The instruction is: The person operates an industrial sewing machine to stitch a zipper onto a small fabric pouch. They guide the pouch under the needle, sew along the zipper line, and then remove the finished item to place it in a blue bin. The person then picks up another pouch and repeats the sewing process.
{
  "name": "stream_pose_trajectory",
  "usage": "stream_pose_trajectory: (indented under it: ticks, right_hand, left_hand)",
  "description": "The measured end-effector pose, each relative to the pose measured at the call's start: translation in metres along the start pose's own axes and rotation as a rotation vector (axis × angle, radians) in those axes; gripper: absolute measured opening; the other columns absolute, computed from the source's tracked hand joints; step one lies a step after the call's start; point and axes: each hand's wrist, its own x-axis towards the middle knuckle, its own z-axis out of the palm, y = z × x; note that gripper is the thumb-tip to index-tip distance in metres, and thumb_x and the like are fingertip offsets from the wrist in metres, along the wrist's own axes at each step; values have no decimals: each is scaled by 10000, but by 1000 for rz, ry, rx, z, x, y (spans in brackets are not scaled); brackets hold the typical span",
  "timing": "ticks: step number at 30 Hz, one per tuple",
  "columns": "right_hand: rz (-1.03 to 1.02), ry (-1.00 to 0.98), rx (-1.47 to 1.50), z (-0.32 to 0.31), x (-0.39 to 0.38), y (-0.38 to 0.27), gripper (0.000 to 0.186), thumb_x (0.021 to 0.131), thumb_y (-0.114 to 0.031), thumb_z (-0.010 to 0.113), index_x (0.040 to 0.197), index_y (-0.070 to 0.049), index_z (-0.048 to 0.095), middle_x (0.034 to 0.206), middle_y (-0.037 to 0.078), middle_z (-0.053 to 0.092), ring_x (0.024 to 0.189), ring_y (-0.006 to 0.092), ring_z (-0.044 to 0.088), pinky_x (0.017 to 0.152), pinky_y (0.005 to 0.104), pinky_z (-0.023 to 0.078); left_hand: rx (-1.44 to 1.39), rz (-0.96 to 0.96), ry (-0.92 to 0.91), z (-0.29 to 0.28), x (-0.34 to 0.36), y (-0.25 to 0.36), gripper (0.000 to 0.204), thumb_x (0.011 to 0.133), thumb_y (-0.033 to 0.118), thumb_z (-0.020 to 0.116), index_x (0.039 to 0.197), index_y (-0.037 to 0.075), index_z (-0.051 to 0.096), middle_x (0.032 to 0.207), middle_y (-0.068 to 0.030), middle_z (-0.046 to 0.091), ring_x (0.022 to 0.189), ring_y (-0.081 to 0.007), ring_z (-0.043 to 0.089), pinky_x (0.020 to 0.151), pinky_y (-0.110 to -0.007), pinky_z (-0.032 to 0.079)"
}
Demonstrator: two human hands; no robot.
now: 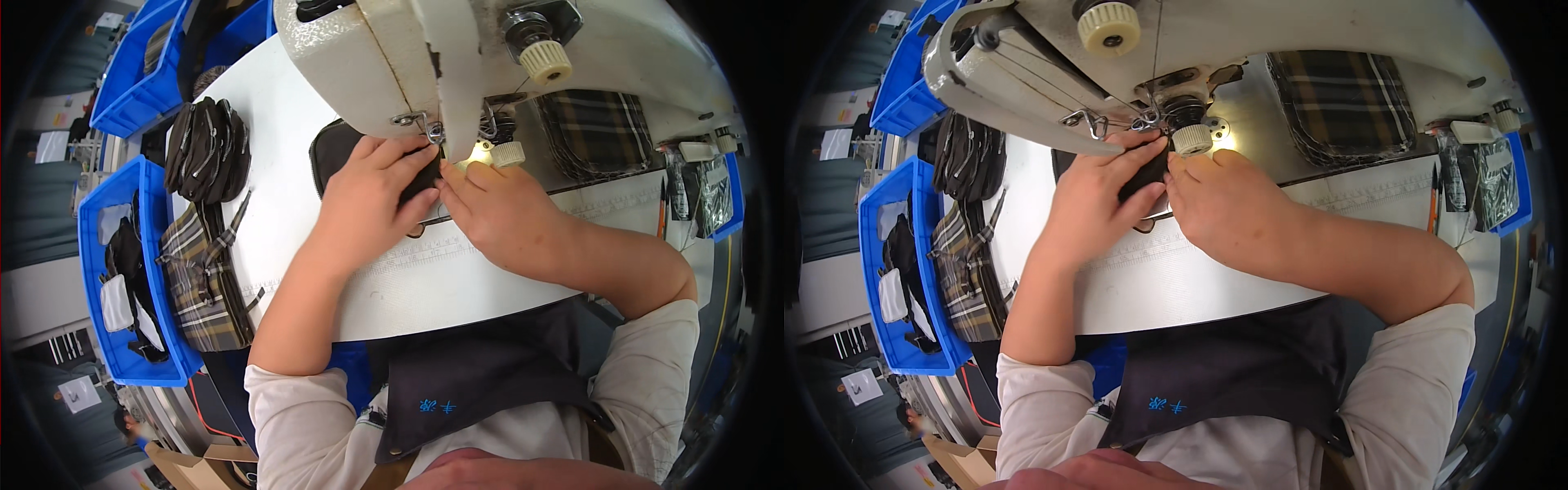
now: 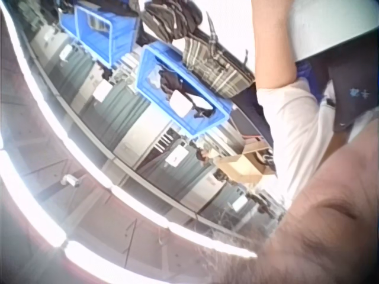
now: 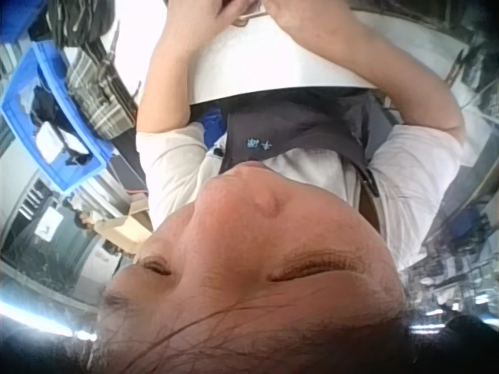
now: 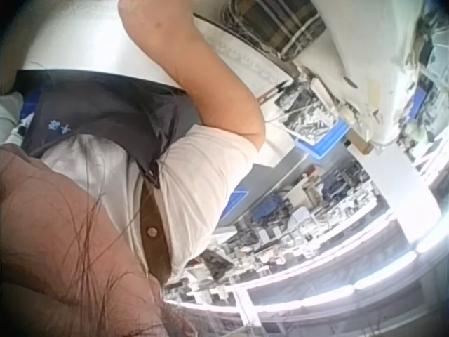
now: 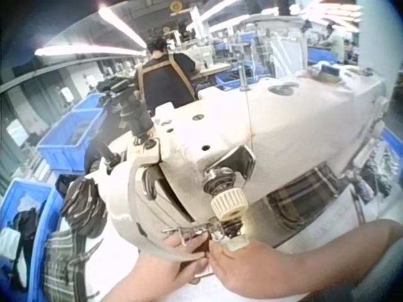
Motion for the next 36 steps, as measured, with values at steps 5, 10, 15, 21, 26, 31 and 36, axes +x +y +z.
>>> stream_pose_trajectory:
  ticks: [5,10,15,21,26,31,36]
  right_hand:
    - [-7,-38,-13,0,-1,1,298,888,-99,686,1124,78,726,973,111,691,926,218,653,729,342,520]
    - [8,-48,17,-1,0,0,356,850,-81,682,1161,86,723,1125,160,707,981,233,662,729,339,559]
    - [-11,5,-15,0,-2,1,379,818,-95,681,1152,79,728,1139,154,710,986,227,656,726,337,552]
    - [-29,-14,-38,-1,-2,0,284,795,-144,704,1014,32,749,950,89,679,898,202,621,708,325,487]
    - [-51,-25,-41,-2,-2,0,220,776,-144,705,929,10,740,884,67,652,856,196,609,672,327,473]
    - [-45,5,-34,0,-2,-1,208,775,-143,701,911,11,732,858,79,654,850,198,615,668,330,471]
    - [-46,0,-33,-1,-1,-3,230,790,-135,695,946,29,736,874,92,677,851,203,630,679,331,473]
  left_hand:
    - [-86,19,-57,-6,4,-14,296,963,165,711,1238,59,748,1245,-129,717,1151,-371,659,996,-441,523]
    - [-30,-46,-20,5,6,-16,228,996,177,692,1175,49,751,1120,-144,743,1033,-376,687,884,-435,533]
    - [-139,-190,22,16,7,-24,184,1046,139,635,1153,34,742,1014,-162,730,932,-373,685,806,-413,536]
    - [-161,-51,48,15,6,-24,149,1020,76,649,1135,50,741,1016,-143,723,878,-355,678,775,-415,539]
    - [-25,53,79,15,7,-17,179,950,30,704,1112,89,752,1009,-106,721,888,-328,693,746,-407,543]
    - [97,85,87,13,6,-14,232,896,11,726,1104,107,761,1034,-83,723,903,-314,704,731,-411,550]
    - [154,101,91,12,6,-12,274,851,-5,740,1098,109,773,1054,-69,722,924,-302,706,738,-408,561]
